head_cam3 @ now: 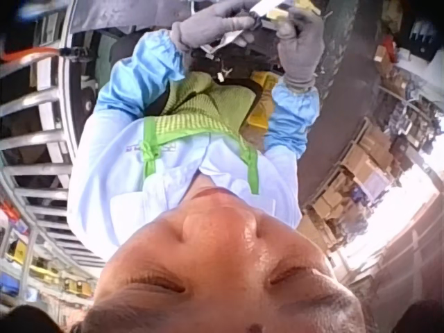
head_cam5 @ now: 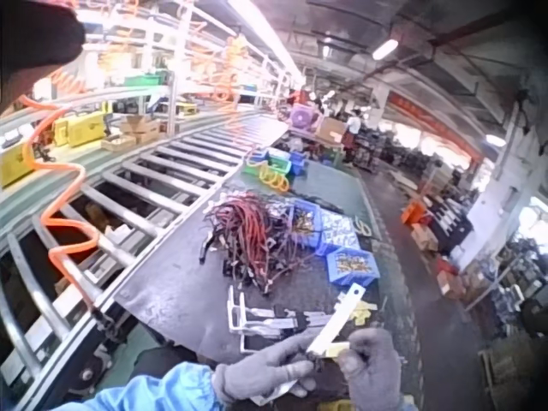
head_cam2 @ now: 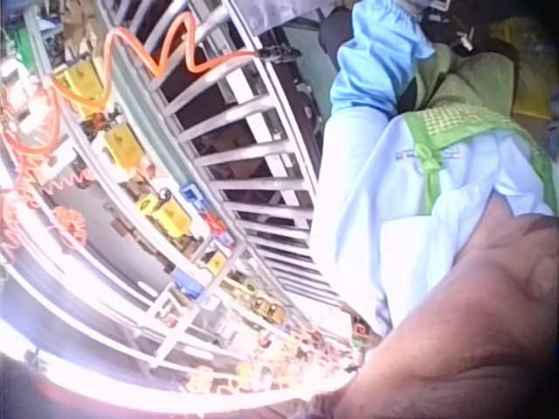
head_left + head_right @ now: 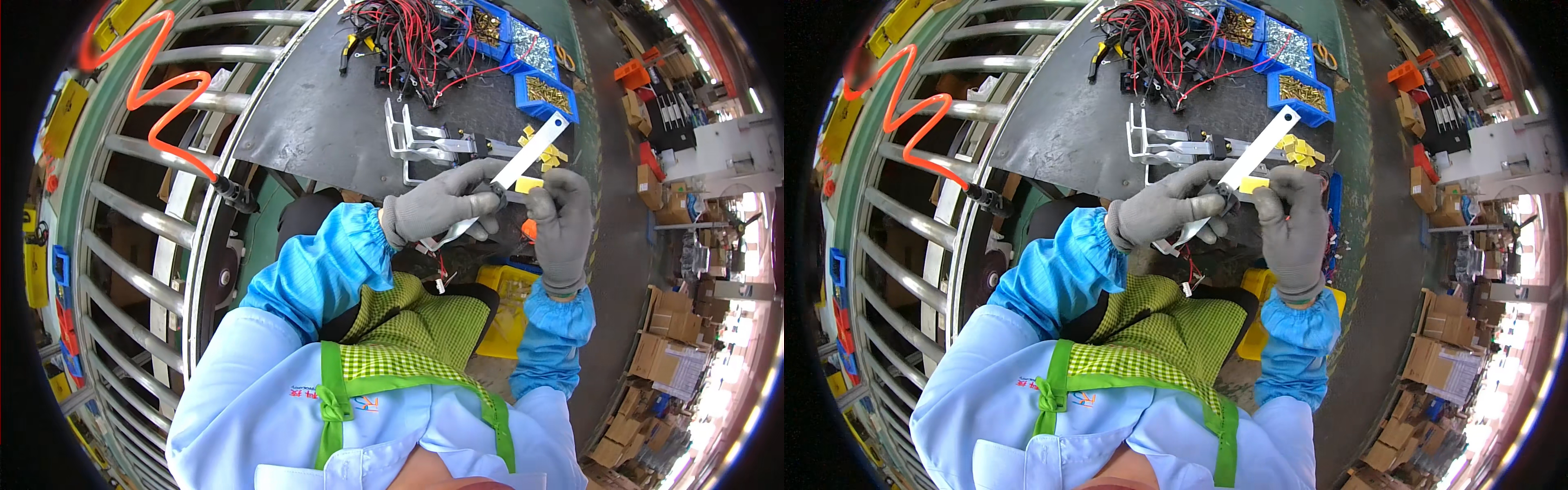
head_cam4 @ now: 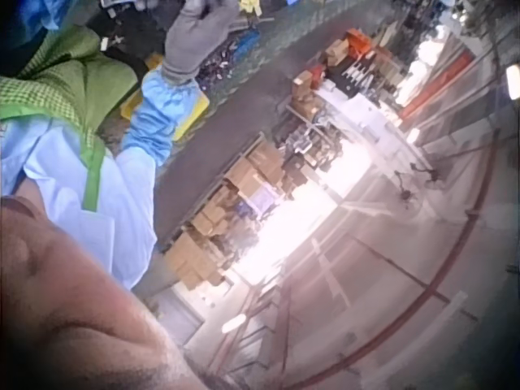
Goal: Manually assemble small electronic parts onto metal brackets using an electric screwdriver.
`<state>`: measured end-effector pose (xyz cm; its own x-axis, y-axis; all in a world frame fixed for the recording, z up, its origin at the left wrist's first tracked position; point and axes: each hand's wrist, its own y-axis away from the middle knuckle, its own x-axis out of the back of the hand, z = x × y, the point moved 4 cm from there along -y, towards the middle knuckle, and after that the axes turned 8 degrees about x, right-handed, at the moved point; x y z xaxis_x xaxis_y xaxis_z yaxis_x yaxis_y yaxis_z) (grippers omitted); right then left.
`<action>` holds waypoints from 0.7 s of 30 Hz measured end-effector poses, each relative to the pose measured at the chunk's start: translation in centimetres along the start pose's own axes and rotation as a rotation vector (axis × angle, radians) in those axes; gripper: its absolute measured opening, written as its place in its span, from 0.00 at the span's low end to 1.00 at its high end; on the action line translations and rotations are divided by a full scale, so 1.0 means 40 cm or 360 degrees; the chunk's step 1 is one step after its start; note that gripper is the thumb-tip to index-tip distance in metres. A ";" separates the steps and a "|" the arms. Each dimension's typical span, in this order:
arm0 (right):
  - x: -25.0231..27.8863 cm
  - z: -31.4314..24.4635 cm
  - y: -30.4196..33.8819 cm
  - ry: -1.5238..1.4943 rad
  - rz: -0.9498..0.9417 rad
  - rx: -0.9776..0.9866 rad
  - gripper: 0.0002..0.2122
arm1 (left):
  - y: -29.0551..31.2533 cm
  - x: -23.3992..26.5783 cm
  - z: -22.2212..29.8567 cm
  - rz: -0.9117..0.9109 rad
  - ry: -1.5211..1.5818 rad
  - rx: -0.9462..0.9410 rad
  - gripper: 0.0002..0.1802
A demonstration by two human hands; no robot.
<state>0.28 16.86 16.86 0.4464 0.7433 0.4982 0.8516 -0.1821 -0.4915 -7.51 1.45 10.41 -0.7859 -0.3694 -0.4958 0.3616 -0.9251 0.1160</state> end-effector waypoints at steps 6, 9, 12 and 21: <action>-0.038 -0.028 0.018 0.0188 -0.0123 -0.0060 0.09 | -0.001 -0.002 -0.009 -0.0028 -0.0145 -0.0093 0.29; -0.047 -0.026 0.028 0.0279 -0.0356 0.0163 0.08 | 0.005 0.004 -0.015 -0.0041 -0.0172 0.0031 0.24; -0.039 -0.046 0.026 0.0371 -0.0503 0.0201 0.10 | 0.004 0.011 -0.021 -0.0001 -0.0239 0.0079 0.21; -0.027 -0.075 -0.011 0.0666 -0.0775 0.0487 0.14 | 0.018 0.003 -0.013 -0.0113 -0.0382 0.0114 0.22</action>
<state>0.23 14.22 18.68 0.1550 0.3732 0.9147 0.8933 0.3425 -0.2911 -7.08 0.77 9.98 -0.9078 -0.3057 -0.2872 0.2715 -0.9501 0.1534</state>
